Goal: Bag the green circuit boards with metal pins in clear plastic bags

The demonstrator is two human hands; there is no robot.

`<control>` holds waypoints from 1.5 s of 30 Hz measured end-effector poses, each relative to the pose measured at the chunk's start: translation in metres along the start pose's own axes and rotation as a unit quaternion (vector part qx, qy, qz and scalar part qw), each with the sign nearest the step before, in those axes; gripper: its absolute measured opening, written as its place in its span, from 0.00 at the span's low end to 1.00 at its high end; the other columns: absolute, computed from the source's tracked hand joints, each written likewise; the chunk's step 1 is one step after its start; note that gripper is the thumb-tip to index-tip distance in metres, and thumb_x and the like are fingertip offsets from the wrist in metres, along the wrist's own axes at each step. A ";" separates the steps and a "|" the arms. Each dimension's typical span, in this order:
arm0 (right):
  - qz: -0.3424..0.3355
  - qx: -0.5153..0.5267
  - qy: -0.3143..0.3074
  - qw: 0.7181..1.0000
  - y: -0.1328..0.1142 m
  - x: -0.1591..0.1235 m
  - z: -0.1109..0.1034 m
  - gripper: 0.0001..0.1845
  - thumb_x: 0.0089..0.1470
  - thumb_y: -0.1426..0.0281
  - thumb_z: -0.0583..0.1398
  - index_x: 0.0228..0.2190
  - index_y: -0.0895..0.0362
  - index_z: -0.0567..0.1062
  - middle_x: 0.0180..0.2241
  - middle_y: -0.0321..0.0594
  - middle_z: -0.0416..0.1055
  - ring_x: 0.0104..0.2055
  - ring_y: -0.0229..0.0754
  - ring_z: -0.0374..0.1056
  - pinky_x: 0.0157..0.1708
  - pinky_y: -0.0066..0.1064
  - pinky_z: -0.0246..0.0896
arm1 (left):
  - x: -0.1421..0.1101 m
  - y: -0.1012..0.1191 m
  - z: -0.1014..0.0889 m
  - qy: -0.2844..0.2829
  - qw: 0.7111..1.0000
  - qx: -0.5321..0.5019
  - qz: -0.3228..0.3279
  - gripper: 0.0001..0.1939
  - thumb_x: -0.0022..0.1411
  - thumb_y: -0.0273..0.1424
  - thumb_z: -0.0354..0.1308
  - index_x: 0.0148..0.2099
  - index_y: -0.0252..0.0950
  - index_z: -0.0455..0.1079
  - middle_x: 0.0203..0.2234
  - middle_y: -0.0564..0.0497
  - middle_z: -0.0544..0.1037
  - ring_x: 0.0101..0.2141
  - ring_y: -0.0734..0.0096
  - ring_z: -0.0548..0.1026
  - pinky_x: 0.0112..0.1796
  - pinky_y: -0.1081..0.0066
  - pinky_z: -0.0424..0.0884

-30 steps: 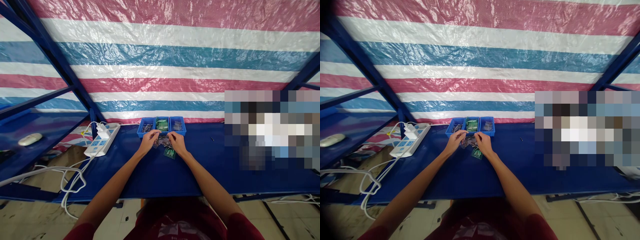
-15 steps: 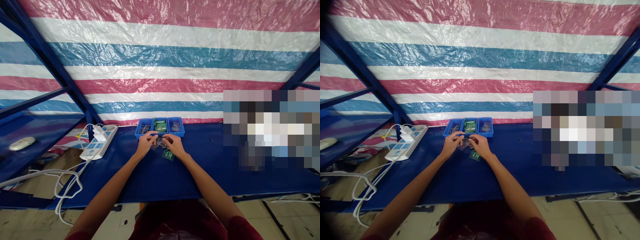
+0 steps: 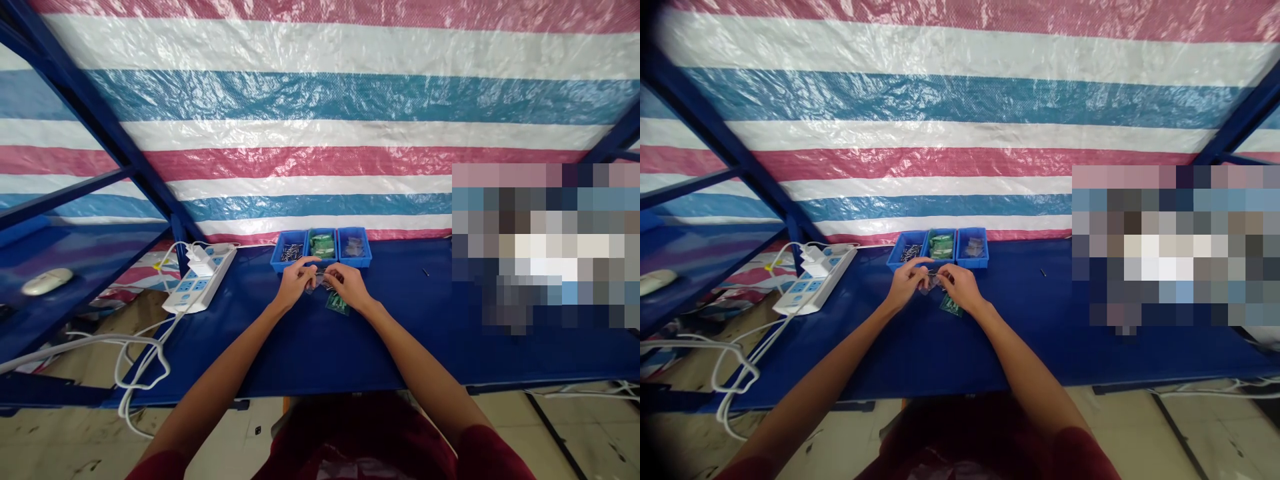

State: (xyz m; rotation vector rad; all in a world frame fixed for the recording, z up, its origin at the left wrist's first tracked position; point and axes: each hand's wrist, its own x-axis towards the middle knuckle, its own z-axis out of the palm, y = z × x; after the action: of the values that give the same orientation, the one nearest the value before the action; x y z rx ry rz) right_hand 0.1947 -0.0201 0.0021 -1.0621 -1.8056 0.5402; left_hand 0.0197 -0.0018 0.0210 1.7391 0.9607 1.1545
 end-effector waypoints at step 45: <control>-0.013 0.008 0.026 1.000 0.001 0.001 -0.002 0.13 0.57 0.60 0.57 0.36 0.56 0.75 0.26 0.38 0.72 0.24 0.37 0.65 0.28 0.28 0.60 | 0.001 -0.004 0.000 0.033 0.998 0.045 0.007 0.19 0.59 0.41 0.59 0.48 0.34 0.71 0.14 0.58 0.70 0.17 0.77 0.68 0.24 0.77 0.66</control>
State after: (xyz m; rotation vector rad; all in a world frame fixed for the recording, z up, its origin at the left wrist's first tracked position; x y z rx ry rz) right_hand 0.1971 -0.0186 0.0028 -1.0313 -1.7641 0.5060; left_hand 0.0196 0.0006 0.0176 1.7907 1.0579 1.2001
